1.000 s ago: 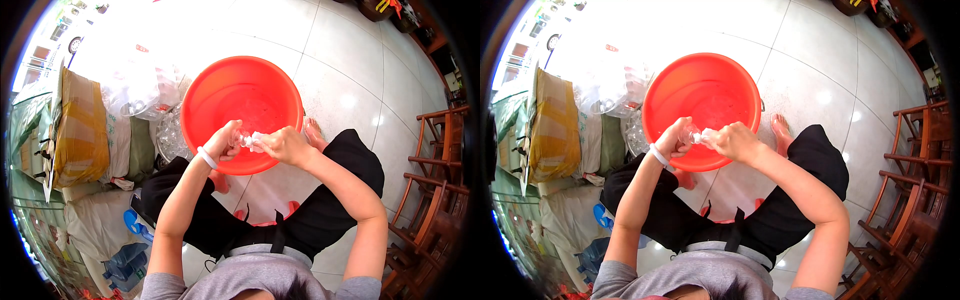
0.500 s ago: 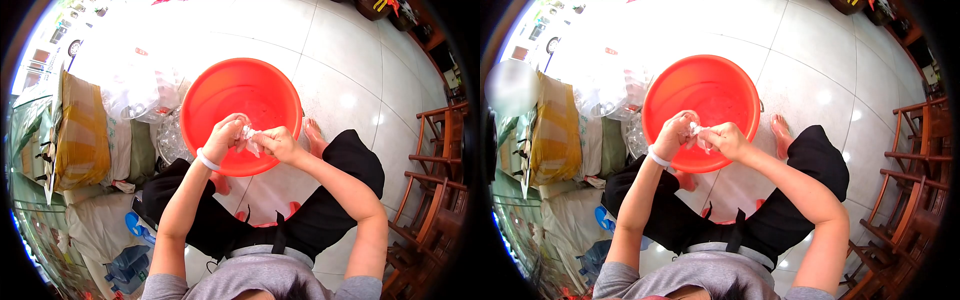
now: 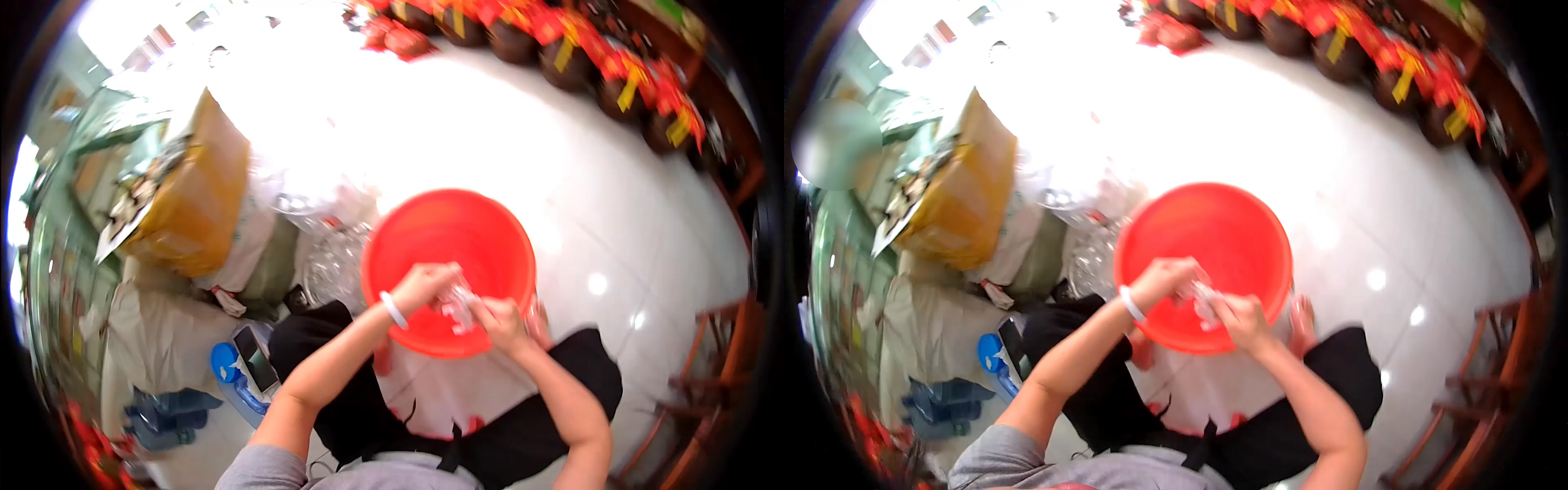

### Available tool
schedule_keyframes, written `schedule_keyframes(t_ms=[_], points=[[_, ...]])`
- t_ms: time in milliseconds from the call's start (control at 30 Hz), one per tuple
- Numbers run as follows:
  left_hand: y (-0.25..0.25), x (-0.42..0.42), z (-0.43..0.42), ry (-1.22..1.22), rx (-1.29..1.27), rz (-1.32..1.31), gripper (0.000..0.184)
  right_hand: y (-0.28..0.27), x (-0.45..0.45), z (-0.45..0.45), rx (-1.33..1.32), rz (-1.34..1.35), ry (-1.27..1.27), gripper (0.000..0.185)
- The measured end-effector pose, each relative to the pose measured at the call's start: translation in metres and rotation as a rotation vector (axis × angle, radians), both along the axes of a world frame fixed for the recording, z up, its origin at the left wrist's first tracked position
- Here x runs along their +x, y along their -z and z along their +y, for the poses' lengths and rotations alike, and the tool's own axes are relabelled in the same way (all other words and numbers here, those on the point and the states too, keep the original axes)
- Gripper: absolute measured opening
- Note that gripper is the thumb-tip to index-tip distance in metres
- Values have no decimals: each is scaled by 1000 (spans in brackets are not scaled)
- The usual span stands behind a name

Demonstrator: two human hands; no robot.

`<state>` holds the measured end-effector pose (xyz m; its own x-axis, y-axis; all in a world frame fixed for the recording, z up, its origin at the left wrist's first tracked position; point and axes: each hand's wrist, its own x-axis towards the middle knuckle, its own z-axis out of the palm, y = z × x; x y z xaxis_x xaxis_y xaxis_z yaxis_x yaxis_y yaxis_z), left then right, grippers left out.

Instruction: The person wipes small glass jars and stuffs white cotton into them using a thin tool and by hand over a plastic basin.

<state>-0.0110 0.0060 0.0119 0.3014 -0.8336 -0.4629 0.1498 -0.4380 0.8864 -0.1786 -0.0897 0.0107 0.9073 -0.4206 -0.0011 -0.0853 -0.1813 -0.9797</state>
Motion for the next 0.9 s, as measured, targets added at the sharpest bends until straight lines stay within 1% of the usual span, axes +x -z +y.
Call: schedule_keyframes(t_ms=[33, 67, 100, 133, 167, 233, 333, 367, 433, 467, 500, 533, 633, 700, 733, 767, 800, 867, 900], points=[[-2, -1, 0, 34, 45, -19, 26, -4, 0, 2, 56, -7, -1, 26], [5, 0, 0, 49, 3, -2, 26, 3, -2, 0, 42, 85, 13, 27], [14, 2, -1, 66, -39, 14, 26, 9, -3, 1, 72, 74, 42, 27], [19, 1, -2, 79, -133, 26, 27, 15, -3, 2, 102, 62, 72, 36], [20, 3, -1, 99, -225, 34, 29, 9, -3, 1, 120, 167, 94, 34], [7, 4, 7, 157, -368, 122, 39, 27, -2, -4, 355, 167, 155, 33], [19, 13, 6, 220, -437, 29, 48, 28, 6, -1, 330, 83, 116, 35], [21, 9, 7, 112, -508, 136, 44, 33, 7, -1, 312, 50, 114, 36], [14, 12, 11, 48, -379, 273, 44, 43, 8, -3, 285, 41, 69, 36], [15, 12, 13, 43, -384, 268, 44, 46, 10, -1, 202, 27, 42, 37], [19, 13, 14, 26, -335, 235, 43, 48, 12, -1, 118, 16, 17, 37], [23, 13, 15, 10, -286, 200, 41, 50, 13, 0, 115, 15, 12, 37], [43, 15, 15, 6, -336, 251, 41, 47, 16, 5, 71, 1, 13, 39], [41, 14, 17, -23, -375, 278, 43, 49, 17, 6, -56, 32, 27, 41], [40, 18, 19, 26, -314, 228, 41, 47, 17, 7, -56, 33, 26, 41], [33, 20, 21, 76, -253, 178, 40, 36, 17, 11, -161, -20, 16, 41], [31, 22, 20, 77, -252, 185, 40, 28, 19, 13, -264, -68, 8, 41], [29, 26, 16, 149, -73, 25, 39, 29, 23, 8, -221, -52, -3, 40], [19, 22, 18, 116, -54, 15, 42, 26, 21, 8, -180, -27, -10, 39]])
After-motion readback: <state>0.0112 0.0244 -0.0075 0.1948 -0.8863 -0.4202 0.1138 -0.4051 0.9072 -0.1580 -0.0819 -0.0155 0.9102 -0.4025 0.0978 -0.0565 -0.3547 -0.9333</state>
